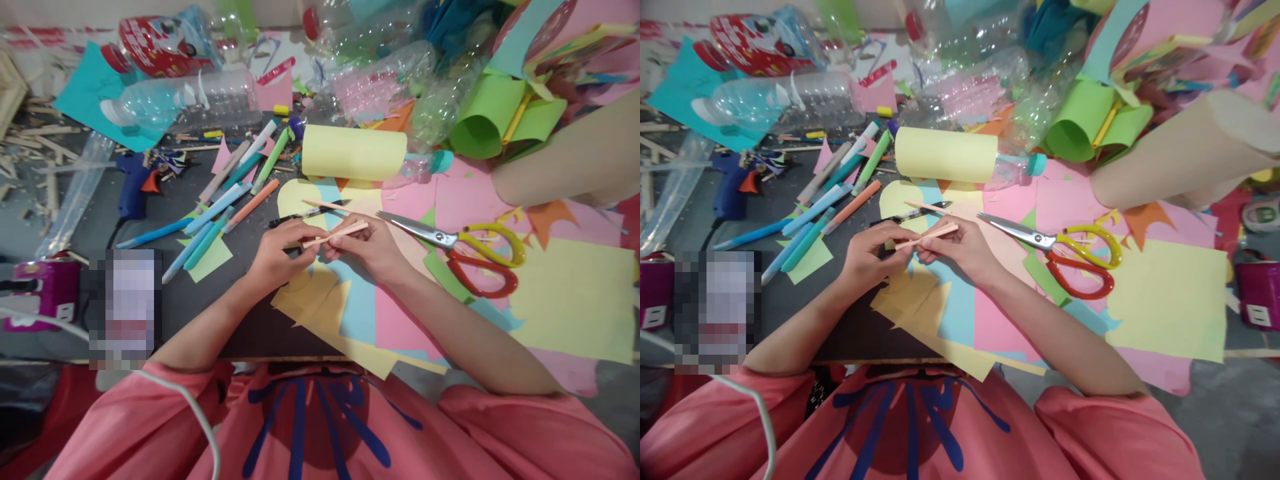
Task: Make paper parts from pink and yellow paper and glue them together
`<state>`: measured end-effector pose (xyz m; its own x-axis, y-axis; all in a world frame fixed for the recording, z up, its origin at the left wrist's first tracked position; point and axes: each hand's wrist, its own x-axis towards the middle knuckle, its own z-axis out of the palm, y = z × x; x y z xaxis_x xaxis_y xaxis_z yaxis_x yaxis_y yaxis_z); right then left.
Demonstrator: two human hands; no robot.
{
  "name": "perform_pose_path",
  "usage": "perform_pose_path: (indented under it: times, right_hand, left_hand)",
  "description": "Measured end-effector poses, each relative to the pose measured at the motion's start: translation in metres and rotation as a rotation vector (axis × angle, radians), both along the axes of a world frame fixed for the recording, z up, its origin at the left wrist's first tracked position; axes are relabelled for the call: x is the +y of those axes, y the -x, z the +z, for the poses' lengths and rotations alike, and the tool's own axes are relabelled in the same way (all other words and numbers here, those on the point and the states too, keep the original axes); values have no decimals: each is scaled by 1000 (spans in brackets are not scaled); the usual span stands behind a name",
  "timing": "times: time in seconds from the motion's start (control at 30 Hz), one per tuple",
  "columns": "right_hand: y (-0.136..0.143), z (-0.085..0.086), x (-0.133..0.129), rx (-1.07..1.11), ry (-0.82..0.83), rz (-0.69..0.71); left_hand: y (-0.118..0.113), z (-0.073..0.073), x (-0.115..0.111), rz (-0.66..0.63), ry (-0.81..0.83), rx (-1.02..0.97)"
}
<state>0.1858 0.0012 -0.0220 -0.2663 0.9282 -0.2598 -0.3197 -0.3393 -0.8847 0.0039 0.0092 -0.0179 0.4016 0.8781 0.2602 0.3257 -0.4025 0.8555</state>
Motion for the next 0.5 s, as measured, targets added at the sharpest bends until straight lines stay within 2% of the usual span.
perform_pose_path:
  times: [0.1,0.3,0.5]
  right_hand:
    - [0,0,0,2,1,7]
    - [-1,0,2,-2,6,20]
    - [-5,0,3,31,-1,28]
  left_hand:
    - [1,2,0,-13,57,19]
    - [2,4,-1,6,70,23]
    - [5,6,-2,-8,223,-56]
